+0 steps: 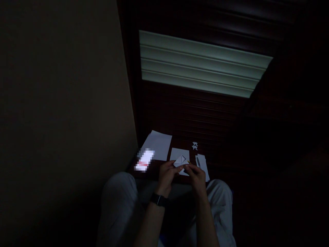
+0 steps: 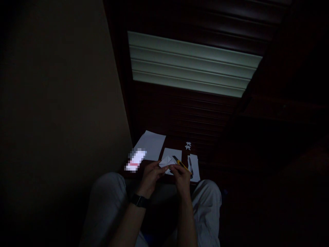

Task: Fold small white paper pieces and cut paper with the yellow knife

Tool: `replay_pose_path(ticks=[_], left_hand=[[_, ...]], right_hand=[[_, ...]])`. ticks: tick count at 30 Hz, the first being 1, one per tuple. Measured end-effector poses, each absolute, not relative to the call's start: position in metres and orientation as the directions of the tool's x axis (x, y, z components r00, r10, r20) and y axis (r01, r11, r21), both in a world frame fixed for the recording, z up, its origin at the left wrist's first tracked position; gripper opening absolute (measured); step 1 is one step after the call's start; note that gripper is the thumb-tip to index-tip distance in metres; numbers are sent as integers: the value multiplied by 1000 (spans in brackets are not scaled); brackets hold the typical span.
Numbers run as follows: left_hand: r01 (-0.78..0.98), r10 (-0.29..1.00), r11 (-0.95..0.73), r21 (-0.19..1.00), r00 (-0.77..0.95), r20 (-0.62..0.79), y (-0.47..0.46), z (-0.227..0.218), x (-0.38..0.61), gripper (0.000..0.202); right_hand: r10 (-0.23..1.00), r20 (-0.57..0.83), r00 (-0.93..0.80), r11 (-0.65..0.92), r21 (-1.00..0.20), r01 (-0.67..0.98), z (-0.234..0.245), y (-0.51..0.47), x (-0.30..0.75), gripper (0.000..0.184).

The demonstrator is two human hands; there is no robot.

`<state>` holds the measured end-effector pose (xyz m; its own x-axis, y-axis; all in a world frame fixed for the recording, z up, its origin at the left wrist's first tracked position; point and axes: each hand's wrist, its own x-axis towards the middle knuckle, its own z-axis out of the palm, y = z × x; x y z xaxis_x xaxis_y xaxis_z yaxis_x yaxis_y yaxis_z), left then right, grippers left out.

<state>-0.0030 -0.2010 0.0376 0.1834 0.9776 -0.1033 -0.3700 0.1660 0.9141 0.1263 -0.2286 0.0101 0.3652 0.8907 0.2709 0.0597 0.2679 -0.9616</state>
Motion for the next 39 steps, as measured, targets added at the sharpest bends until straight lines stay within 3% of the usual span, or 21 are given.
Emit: replay_pose_path(ticks=[12,19,26,39], left_hand=[[-360,974,189,913,185,-129,-207,40,-3,39],[-334,983,38,942,183,26,-206,46,1,34],[-297,987,18,955,157,30,-209,51,1,29],[-329,987,77,941,156,-26,-206,47,-2,33]], right_hand=[[906,345,247,316,-937,147,19,-236,135,14],[898,221,381,267,-961,-73,17,-237,130,27],[858,293,421,269,-956,117,24,-234,124,20],[907,308,286,308,-950,49,21,-231,134,13]])
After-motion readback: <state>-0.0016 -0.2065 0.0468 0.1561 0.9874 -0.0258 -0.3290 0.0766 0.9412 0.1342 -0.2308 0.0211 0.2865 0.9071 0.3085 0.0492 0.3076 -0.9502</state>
